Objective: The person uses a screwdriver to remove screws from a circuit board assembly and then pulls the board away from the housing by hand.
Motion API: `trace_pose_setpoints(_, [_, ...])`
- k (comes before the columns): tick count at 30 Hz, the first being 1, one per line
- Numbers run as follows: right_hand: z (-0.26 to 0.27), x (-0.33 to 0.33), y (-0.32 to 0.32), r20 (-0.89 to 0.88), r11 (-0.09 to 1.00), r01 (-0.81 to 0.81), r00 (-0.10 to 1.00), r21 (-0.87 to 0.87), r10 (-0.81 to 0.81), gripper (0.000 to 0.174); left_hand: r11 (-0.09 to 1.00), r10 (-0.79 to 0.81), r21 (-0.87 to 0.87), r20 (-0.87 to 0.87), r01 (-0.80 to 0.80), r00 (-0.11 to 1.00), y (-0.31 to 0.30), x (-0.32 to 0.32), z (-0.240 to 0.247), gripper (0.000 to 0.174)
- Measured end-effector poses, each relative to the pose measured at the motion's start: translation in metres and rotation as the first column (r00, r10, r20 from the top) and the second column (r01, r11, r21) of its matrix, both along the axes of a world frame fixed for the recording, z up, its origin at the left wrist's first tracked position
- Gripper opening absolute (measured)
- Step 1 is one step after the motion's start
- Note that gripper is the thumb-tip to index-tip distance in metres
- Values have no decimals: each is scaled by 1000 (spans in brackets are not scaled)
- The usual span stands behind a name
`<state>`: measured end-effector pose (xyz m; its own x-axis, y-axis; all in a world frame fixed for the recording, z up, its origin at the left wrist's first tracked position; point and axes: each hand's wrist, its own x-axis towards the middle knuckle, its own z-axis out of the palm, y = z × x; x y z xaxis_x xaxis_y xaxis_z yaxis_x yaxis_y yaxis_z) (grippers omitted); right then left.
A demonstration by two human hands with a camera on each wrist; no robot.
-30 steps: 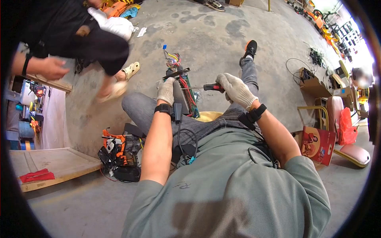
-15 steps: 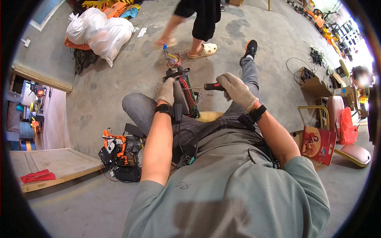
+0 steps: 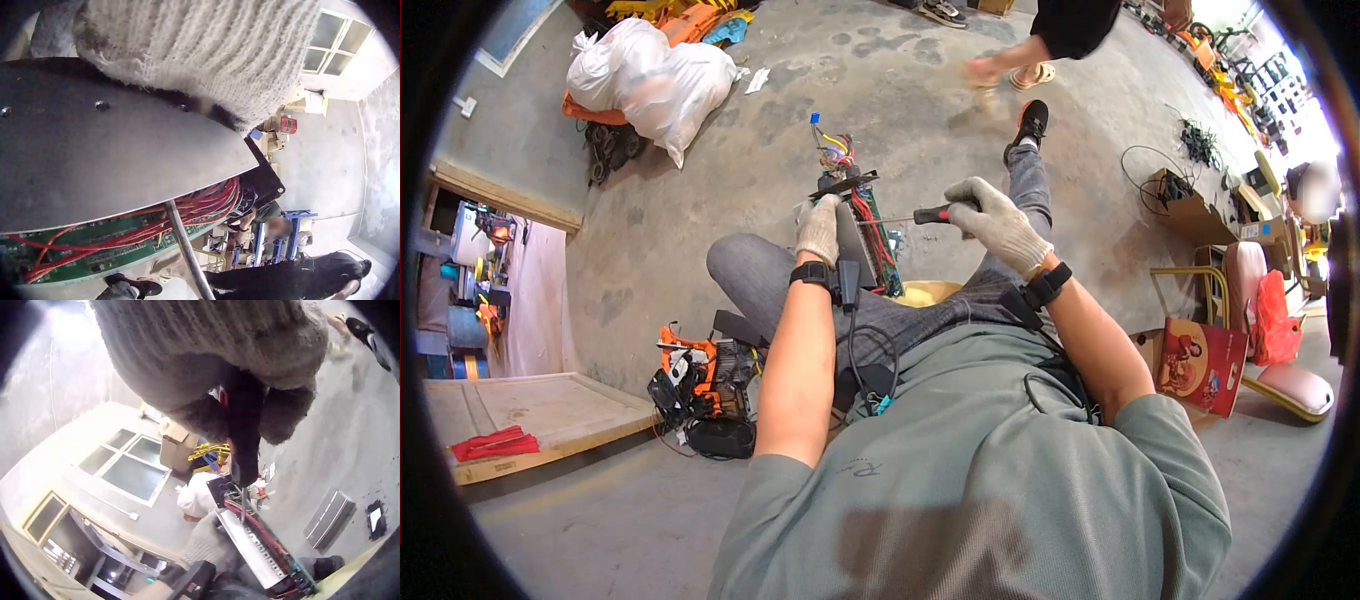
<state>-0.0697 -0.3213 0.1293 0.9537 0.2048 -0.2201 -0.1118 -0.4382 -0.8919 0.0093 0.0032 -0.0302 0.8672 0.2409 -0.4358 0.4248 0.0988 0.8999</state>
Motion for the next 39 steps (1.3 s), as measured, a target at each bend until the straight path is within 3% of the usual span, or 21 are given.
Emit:
trace_pose_setpoints(1, [-14,1,-3,265,998,-10,964,-58,25,49,1000,7,5,-4,-7,1000,1,2,-4,53])
trace_pose_setpoints(5, [2,-5,8,331,999,41,943,-5,-37,45,999,42,5,24,-42,999,-2,-1,-1,55])
trace_pose_setpoints(6, [28,-7,12,13,995,98,995,21,-99,43,999,41,5,24,-41,999,-2,-3,2,55])
trace_pose_setpoints(7, [42,-7,13,-306,987,161,941,27,-145,42,999,43,30,3,-43,999,-2,-4,6,55])
trace_pose_setpoints(11, [13,1,-2,-303,989,41,953,141,3,48,999,24,45,27,-25,999,-5,-5,13,56])
trace_pose_setpoints(13, [-8,1,-1,76,997,54,995,52,-58,53,997,37,65,17,-39,999,-2,-1,4,56])
trace_pose_setpoints(14, [-15,2,-2,75,997,54,995,52,-58,53,995,51,84,9,-51,999,-3,-1,7,55])
trace_pose_setpoints(16, [-27,4,-5,383,999,5,924,-45,13,48,996,45,76,11,-46,999,-5,-5,12,55])
trace_pose_setpoints(17, [-12,1,1,383,999,4,924,-45,13,48,997,40,69,14,-41,999,-6,-7,15,55])
trace_pose_setpoints(19, [33,-10,18,-160,968,225,965,109,-207,47,998,23,57,5,-23,1000,0,0,3,55])
trace_pose_setpoints(22, [27,1,-4,-314,986,52,949,158,1,52,999,22,27,3,-22,1000,-6,-5,15,54])
trace_pose_setpoints(26, [1,-1,0,-67,995,59,996,77,-53,50,997,70,-29,14,-70,997,-8,-6,15,51])
trace_pose_setpoints(28, [-14,0,-3,247,999,35,968,3,-35,45,998,60,-21,3,-60,998,-9,-9,22,52])
trace_pose_setpoints(29, [-9,-2,1,248,999,35,968,3,-35,45,999,50,-12,-8,-50,999,-10,-10,27,52])
trace_pose_setpoints(31, [12,-9,12,-69,979,157,986,132,-149,43,999,31,-11,-6,-31,999,-5,-5,15,52])
trace_pose_setpoints(32, [19,-8,10,-68,979,158,986,131,-150,43,1000,11,-10,-4,-11,1000,-2,-3,9,53])
trace_pose_setpoints(34, [29,-5,2,-293,986,110,954,126,-69,45,1000,11,-27,4,-11,1000,0,0,-2,53])
trace_pose_setpoints(35, [18,-11,-1,-292,978,97,956,185,-39,44,999,13,-41,-1,-13,1000,1,-9,-5,53])
trace_pose_setpoints(36, [12,-12,1,-285,979,101,957,180,-47,44,999,7,-47,6,-7,1000,-2,-14,7,53])
trace_pose_setpoints(38, [-1,-10,4,-26,988,127,992,84,-125,42,998,32,49,3,-32,999,-9,-22,27,50])
trace_pose_setpoints(39, [-8,-9,2,71,986,86,993,140,-96,48,996,34,-78,16,-32,999,-8,-19,18,47])
